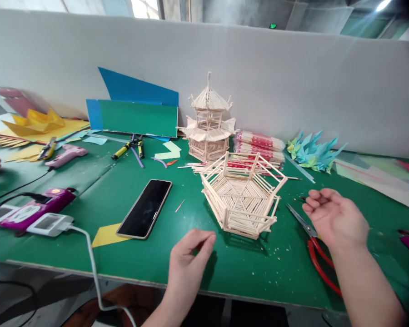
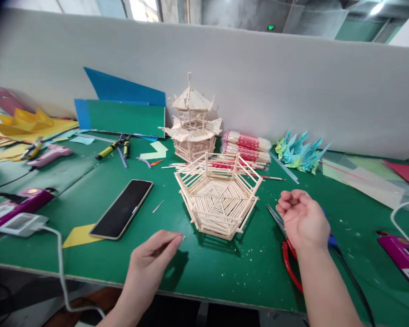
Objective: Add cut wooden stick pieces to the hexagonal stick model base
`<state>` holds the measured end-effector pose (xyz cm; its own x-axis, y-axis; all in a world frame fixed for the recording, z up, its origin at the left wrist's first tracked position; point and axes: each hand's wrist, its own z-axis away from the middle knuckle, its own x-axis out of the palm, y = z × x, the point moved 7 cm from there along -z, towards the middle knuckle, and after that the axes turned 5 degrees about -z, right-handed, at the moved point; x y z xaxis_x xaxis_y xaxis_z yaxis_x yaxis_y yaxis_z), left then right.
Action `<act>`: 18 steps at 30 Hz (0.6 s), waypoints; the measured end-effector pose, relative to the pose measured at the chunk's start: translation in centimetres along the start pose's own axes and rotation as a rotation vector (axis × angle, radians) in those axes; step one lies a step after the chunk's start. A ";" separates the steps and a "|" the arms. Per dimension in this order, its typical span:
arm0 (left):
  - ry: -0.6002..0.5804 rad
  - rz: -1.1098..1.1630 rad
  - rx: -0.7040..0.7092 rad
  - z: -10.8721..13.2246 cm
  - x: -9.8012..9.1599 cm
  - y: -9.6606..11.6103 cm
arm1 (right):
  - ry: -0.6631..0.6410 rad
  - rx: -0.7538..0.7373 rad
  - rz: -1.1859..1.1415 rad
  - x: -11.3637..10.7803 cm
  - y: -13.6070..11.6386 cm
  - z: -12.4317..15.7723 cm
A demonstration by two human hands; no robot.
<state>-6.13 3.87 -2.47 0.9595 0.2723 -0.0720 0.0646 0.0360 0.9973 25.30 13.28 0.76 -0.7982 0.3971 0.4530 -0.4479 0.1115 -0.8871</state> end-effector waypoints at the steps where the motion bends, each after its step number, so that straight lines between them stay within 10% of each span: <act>1: 0.070 0.029 -0.032 -0.2 -0.9 -0.5 | 0.035 -0.008 0.025 -0.2 0.5 -0.7; 8: 0.361 0.332 -0.253 -1.4 -4.1 -2.7 | 0.112 -0.045 0.234 -1.0 3.3 -3.2; 18: 0.186 0.524 -0.402 0.4 3.3 -2.4 | -0.143 -0.021 0.441 0.7 5.3 -4.4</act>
<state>-2.98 4.28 -5.09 0.7710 0.5102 0.3811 -0.5367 0.1986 0.8200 24.11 18.19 -4.02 -0.9589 0.2812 0.0385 -0.0461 -0.0204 -0.9987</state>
